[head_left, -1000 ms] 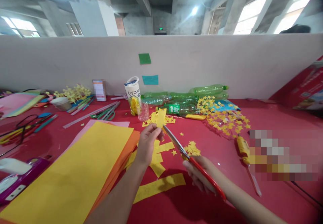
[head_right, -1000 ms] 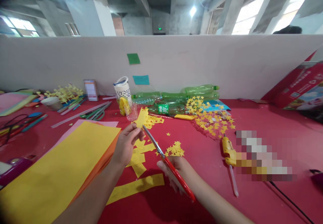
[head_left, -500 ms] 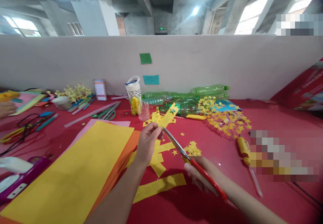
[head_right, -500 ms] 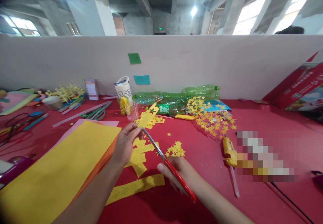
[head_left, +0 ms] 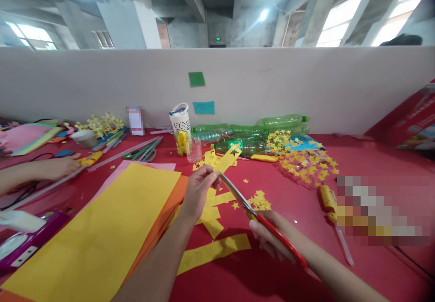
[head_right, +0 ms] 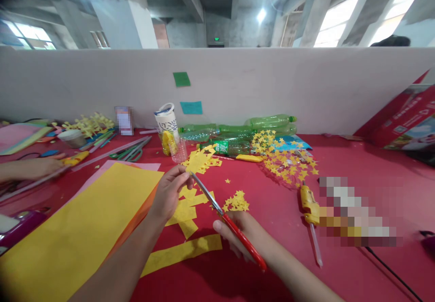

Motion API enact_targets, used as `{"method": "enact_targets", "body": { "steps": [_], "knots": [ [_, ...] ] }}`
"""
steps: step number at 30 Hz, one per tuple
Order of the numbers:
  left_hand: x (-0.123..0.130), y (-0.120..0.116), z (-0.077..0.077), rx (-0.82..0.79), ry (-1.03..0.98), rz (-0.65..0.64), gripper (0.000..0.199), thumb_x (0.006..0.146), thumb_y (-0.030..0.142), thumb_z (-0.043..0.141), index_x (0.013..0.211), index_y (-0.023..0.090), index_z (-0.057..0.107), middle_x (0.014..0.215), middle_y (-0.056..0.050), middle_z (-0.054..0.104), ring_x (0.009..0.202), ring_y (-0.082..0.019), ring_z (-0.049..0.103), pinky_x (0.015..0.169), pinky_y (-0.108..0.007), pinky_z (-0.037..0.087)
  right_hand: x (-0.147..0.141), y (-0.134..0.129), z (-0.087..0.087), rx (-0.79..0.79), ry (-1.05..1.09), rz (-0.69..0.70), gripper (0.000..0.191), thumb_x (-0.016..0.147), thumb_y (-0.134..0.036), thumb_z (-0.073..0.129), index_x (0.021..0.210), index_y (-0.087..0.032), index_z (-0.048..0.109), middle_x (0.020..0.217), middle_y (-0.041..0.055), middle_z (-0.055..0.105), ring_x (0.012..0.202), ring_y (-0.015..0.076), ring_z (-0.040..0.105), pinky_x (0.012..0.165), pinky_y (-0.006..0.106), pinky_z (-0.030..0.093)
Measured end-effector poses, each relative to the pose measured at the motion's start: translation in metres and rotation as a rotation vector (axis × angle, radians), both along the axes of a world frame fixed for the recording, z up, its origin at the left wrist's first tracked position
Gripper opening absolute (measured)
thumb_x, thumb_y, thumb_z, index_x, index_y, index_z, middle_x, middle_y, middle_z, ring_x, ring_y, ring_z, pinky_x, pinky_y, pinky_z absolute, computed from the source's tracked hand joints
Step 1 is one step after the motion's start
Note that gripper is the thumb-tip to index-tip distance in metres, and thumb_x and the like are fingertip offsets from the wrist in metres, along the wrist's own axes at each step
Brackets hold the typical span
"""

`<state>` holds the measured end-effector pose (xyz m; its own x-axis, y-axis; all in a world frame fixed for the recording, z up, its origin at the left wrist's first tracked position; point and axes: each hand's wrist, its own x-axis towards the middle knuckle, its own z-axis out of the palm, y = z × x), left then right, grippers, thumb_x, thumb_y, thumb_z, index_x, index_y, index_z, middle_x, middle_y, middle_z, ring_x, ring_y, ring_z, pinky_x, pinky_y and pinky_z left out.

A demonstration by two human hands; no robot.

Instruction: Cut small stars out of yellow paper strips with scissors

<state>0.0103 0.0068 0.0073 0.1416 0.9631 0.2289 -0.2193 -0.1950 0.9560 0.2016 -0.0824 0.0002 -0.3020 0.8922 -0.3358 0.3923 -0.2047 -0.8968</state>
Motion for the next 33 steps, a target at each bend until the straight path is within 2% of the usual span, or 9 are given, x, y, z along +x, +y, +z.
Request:
{"method": "enact_targets", "body": {
  "steps": [19,28,33],
  "knots": [
    [-0.0030,0.0018,0.0012,0.014,0.046,0.000,0.013,0.076,0.024,0.052,0.066,0.017,0.054,0.058,0.001,0.053,0.055,-0.010,0.048,0.058,-0.023,0.038,-0.0024,0.0019,0.0066,-0.008,-0.039,-0.018,0.047,0.077,-0.062,0.041,0.062,-0.018,0.044,0.034,-0.0079,0.040,0.029,0.0052,0.037,0.032,0.014,0.028],
    [-0.0042,0.0034,0.0008,0.021,0.057,-0.008,0.012,0.075,0.024,0.053,0.066,0.017,0.054,0.056,0.001,0.054,0.054,-0.010,0.047,0.057,-0.023,0.038,-0.0008,0.0032,0.0025,-0.038,-0.100,-0.040,0.045,0.077,-0.060,0.043,0.062,-0.018,0.045,0.033,-0.0081,0.042,0.025,0.0048,0.034,0.027,0.014,0.026],
    [-0.0058,0.0043,0.0014,-0.004,0.057,-0.026,0.012,0.074,0.024,0.053,0.066,0.016,0.056,0.057,0.001,0.055,0.053,-0.010,0.048,0.057,-0.023,0.038,0.0009,0.0046,0.0078,-0.046,-0.111,-0.020,0.042,0.077,-0.057,0.045,0.060,-0.018,0.045,0.031,-0.0087,0.039,0.024,0.0047,0.033,0.027,0.013,0.024]
  ]
}}
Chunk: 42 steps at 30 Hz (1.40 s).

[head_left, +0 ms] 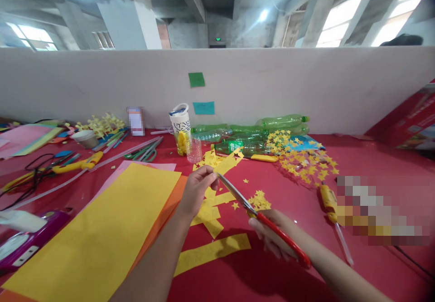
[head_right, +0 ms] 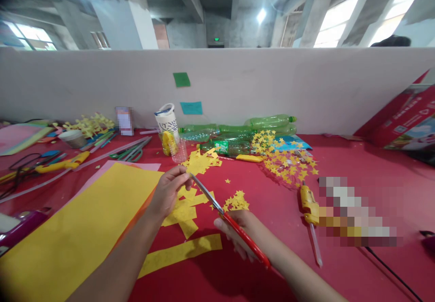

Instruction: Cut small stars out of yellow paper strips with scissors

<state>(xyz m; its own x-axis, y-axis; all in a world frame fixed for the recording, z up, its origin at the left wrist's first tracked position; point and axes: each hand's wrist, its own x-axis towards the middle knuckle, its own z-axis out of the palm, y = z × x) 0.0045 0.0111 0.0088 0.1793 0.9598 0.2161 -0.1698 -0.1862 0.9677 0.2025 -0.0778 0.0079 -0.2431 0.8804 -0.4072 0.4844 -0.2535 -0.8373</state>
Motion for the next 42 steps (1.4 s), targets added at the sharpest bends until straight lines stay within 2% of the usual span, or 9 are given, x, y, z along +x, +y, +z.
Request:
{"method": "enact_targets", "body": {
  "steps": [4,17,25,33,42],
  "knots": [
    [-0.002,0.002,-0.001,-0.012,-0.001,-0.017,0.011,0.074,0.024,0.053,0.065,0.016,0.055,0.056,0.001,0.055,0.052,-0.010,0.048,0.056,-0.023,0.038,0.000,0.001,0.003,0.027,0.011,0.021,0.041,0.077,-0.054,0.048,0.059,-0.018,0.044,0.030,-0.0087,0.040,0.025,0.0046,0.034,0.029,0.014,0.029],
    [-0.003,0.003,-0.004,-0.014,-0.015,-0.030,0.013,0.076,0.022,0.053,0.065,0.017,0.055,0.057,0.001,0.056,0.054,-0.010,0.048,0.057,-0.023,0.038,0.002,0.002,-0.008,0.059,0.019,0.011,0.042,0.077,-0.056,0.048,0.059,-0.019,0.041,0.032,-0.0086,0.038,0.024,0.0043,0.032,0.027,0.014,0.023],
    [0.002,-0.001,-0.004,0.044,-0.017,0.008,0.017,0.076,0.020,0.051,0.060,0.016,0.053,0.056,0.000,0.054,0.054,-0.010,0.047,0.056,-0.023,0.038,-0.001,0.001,-0.004,0.047,0.102,0.041,0.045,0.079,-0.060,0.042,0.062,-0.018,0.042,0.037,-0.0076,0.039,0.029,0.0048,0.035,0.031,0.015,0.027],
    [0.008,-0.007,-0.002,0.092,0.019,-0.036,0.022,0.080,0.018,0.047,0.058,0.015,0.052,0.056,0.001,0.049,0.055,-0.010,0.046,0.057,-0.023,0.037,-0.002,-0.002,-0.009,0.093,0.155,0.036,0.044,0.080,-0.058,0.043,0.065,-0.017,0.045,0.038,-0.0075,0.040,0.032,0.0044,0.035,0.032,0.013,0.026],
    [0.010,-0.008,-0.005,0.082,0.020,-0.032,0.023,0.081,0.020,0.047,0.059,0.016,0.050,0.056,0.001,0.049,0.056,-0.010,0.046,0.058,-0.025,0.037,-0.004,-0.002,-0.010,0.017,0.115,0.000,0.051,0.077,-0.066,0.036,0.065,-0.018,0.046,0.038,-0.0064,0.044,0.027,0.0046,0.035,0.026,0.012,0.026]
  ]
}}
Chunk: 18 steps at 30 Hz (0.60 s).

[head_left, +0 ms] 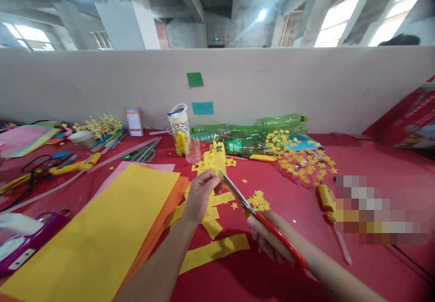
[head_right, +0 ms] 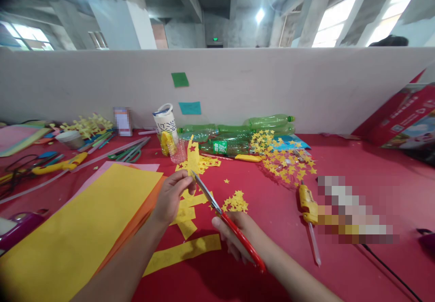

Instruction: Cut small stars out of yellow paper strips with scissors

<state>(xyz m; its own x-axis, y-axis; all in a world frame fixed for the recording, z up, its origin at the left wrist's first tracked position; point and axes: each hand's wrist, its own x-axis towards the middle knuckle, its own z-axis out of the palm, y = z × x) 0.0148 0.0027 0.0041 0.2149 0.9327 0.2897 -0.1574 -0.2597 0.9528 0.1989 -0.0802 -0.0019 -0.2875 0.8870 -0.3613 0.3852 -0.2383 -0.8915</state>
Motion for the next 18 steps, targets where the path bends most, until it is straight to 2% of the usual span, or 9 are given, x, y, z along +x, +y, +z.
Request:
{"method": "enact_targets", "body": {
  "steps": [7,12,18],
  "knots": [
    [0.0009,0.0001,-0.0019,-0.025,-0.029,-0.004,0.022,0.081,0.022,0.048,0.060,0.016,0.050,0.057,0.001,0.050,0.056,-0.010,0.046,0.057,-0.025,0.037,-0.0003,0.0011,-0.0035,-0.053,-0.049,-0.016,0.052,0.076,-0.068,0.035,0.063,-0.018,0.045,0.036,-0.0059,0.046,0.024,0.0048,0.036,0.024,0.012,0.026],
    [0.0007,0.0004,-0.0021,-0.036,-0.040,0.000,0.022,0.080,0.022,0.048,0.059,0.016,0.050,0.056,0.001,0.050,0.056,-0.010,0.046,0.057,-0.024,0.037,0.0006,0.0015,-0.0031,-0.046,-0.047,-0.029,0.051,0.077,-0.067,0.036,0.063,-0.018,0.045,0.032,-0.0073,0.042,0.023,0.0047,0.035,0.025,0.012,0.026],
    [-0.0007,0.0006,-0.0010,-0.039,-0.062,-0.007,0.021,0.080,0.021,0.049,0.060,0.016,0.052,0.057,0.001,0.051,0.056,-0.010,0.046,0.057,-0.024,0.038,-0.0006,0.0005,0.0011,-0.015,-0.087,-0.033,0.050,0.077,-0.065,0.037,0.061,-0.018,0.044,0.035,-0.0065,0.044,0.024,0.0039,0.034,0.025,0.012,0.024]
  ]
}}
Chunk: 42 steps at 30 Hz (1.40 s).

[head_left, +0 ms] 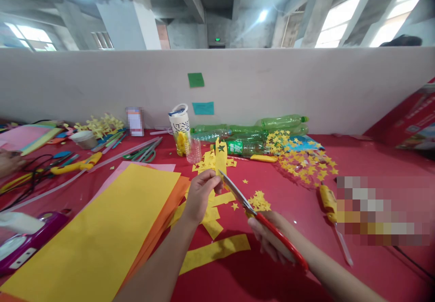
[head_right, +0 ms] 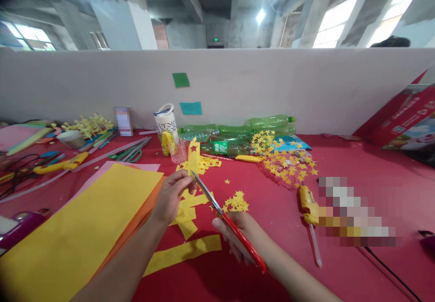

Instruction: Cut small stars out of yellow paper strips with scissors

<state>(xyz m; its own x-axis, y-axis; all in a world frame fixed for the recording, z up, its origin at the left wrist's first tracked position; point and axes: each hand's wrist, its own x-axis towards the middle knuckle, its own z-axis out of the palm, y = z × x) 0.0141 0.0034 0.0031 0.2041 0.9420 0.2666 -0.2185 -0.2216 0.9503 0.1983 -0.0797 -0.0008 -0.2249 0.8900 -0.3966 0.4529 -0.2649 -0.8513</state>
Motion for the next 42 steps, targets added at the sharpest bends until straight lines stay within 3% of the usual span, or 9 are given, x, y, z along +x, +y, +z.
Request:
{"method": "enact_targets", "body": {
  "steps": [14,20,29,34,42],
  "knots": [
    [-0.003,0.004,0.002,-0.087,-0.129,0.156,0.011,0.076,0.025,0.054,0.070,0.016,0.056,0.059,0.001,0.055,0.055,-0.009,0.048,0.055,-0.021,0.038,-0.004,-0.002,0.004,0.048,0.027,-0.024,0.048,0.077,-0.061,0.041,0.055,-0.019,0.040,0.030,-0.0084,0.037,0.024,0.0042,0.033,0.027,0.013,0.025],
    [0.001,0.000,0.004,-0.119,-0.147,0.023,0.013,0.077,0.026,0.054,0.071,0.015,0.056,0.067,-0.001,0.058,0.058,-0.009,0.050,0.058,-0.023,0.040,-0.010,-0.003,0.009,0.043,0.023,-0.081,0.046,0.075,-0.061,0.045,0.055,-0.019,0.038,0.029,-0.0091,0.037,0.022,0.0035,0.029,0.026,0.014,0.022],
    [-0.001,0.002,0.003,-0.087,-0.168,0.095,0.008,0.076,0.022,0.055,0.072,0.016,0.057,0.063,0.001,0.055,0.058,-0.009,0.049,0.057,-0.021,0.039,-0.006,0.000,0.007,0.034,0.071,-0.012,0.043,0.075,-0.055,0.050,0.055,-0.019,0.039,0.031,-0.0087,0.040,0.025,0.0048,0.033,0.033,0.017,0.032],
    [-0.002,0.002,0.004,-0.059,-0.127,0.101,0.009,0.077,0.022,0.054,0.070,0.016,0.056,0.061,0.002,0.053,0.058,-0.009,0.048,0.057,-0.021,0.038,-0.007,-0.003,0.008,0.117,0.045,0.014,0.049,0.078,-0.062,0.040,0.054,-0.019,0.038,0.033,-0.0076,0.037,0.027,0.0046,0.033,0.031,0.015,0.025],
    [-0.002,0.002,0.006,-0.023,-0.037,0.092,0.012,0.077,0.022,0.052,0.067,0.017,0.055,0.059,0.002,0.051,0.057,-0.009,0.046,0.058,-0.021,0.037,-0.003,-0.003,0.013,0.075,0.016,0.050,0.049,0.078,-0.061,0.040,0.057,-0.018,0.039,0.038,-0.0060,0.040,0.032,0.0039,0.035,0.031,0.013,0.023]
  ]
}}
